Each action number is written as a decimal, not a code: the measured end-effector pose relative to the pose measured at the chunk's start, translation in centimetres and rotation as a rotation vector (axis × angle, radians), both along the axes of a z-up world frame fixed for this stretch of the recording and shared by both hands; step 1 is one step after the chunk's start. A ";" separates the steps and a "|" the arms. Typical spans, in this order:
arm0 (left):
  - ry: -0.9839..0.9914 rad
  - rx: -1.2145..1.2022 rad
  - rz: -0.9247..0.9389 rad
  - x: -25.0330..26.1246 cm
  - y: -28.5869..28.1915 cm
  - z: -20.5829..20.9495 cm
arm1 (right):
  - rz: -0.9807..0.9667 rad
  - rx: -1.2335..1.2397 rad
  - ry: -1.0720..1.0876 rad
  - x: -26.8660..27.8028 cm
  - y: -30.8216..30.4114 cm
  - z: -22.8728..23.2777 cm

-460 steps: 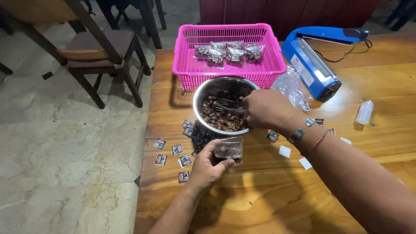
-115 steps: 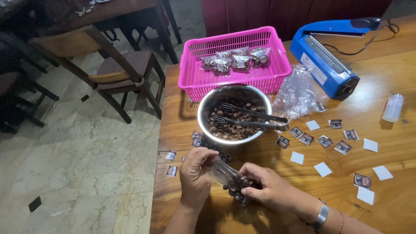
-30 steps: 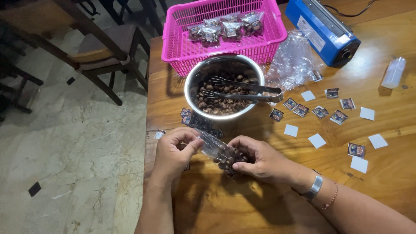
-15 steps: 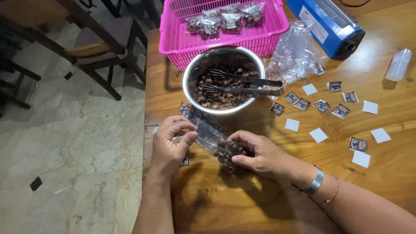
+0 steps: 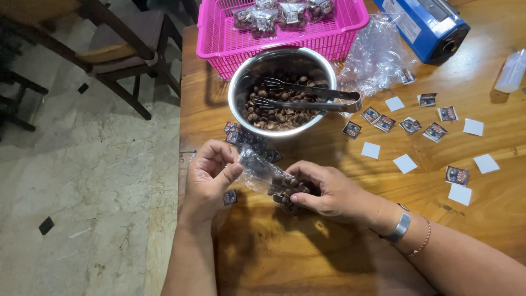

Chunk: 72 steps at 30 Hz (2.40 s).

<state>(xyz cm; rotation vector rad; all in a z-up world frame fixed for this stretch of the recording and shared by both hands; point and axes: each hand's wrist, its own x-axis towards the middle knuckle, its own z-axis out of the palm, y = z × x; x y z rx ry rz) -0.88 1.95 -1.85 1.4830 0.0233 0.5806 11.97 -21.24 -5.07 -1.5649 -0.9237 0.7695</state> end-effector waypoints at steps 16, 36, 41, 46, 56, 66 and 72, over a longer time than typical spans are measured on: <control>0.228 0.047 0.062 0.2 -1.2 0.8 | -0.013 -0.037 -0.034 -0.3 0.1 -0.1; 0.113 -0.057 -0.076 0.0 -2.4 0.0 | 0.171 0.036 -0.133 -1.0 -0.1 2.3; 0.126 -0.066 -0.084 0.1 -2.7 0.1 | 0.103 0.083 -0.086 -1.3 0.3 2.0; 0.151 -0.049 -0.041 0.3 -2.3 -0.4 | 0.060 0.084 -0.002 -1.2 0.2 1.0; 0.150 0.091 0.085 0.8 -2.8 -0.4 | 0.103 0.050 -0.044 -1.1 0.3 2.0; 0.181 0.124 0.115 1.0 -3.4 -0.2 | 0.094 0.040 -0.047 -1.0 0.4 1.3; 0.167 0.189 0.197 1.2 -3.8 -0.3 | 0.110 0.054 -0.071 -1.1 0.3 1.6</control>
